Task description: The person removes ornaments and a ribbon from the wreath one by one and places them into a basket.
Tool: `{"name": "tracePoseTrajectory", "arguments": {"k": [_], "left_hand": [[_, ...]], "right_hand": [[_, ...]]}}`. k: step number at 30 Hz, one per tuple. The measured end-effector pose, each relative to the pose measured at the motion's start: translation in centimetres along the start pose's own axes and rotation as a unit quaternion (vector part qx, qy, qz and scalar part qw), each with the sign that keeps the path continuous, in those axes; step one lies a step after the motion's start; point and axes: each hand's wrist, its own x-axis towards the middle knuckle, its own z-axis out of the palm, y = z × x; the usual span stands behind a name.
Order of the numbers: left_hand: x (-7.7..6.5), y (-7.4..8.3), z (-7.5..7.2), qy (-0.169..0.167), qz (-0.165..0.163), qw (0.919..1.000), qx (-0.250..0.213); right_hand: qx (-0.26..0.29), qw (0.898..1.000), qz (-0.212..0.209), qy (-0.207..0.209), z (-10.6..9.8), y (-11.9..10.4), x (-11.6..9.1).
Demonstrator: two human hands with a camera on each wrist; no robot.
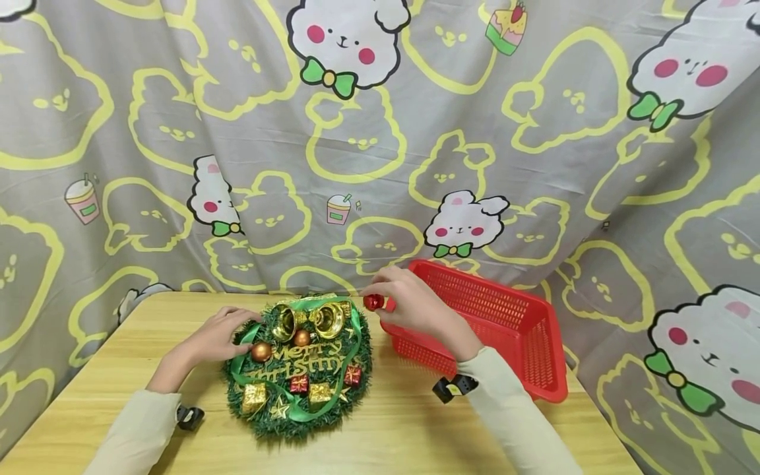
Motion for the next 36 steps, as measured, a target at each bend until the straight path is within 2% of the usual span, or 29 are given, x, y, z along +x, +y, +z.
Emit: {"name": "tracePoseTrajectory", "arguments": {"k": [19, 26, 36], "left_hand": [[0.1, -0.1, 0.2, -0.003, -0.010, 0.9999, -0.001], [0.1, -0.3, 0.3, -0.001, -0.011, 0.9999, -0.003], [0.1, -0.3, 0.3, -0.002, -0.011, 0.9999, -0.002]], "right_hand": [[-0.030, 0.998, 0.049, -0.005, -3.8, 3.9, -1.0], [-0.042, 0.995, 0.084, -0.023, -4.6, 5.6, -1.5], [-0.031, 0.992, 0.122, -0.025, -4.9, 8.7, -2.6]]}}
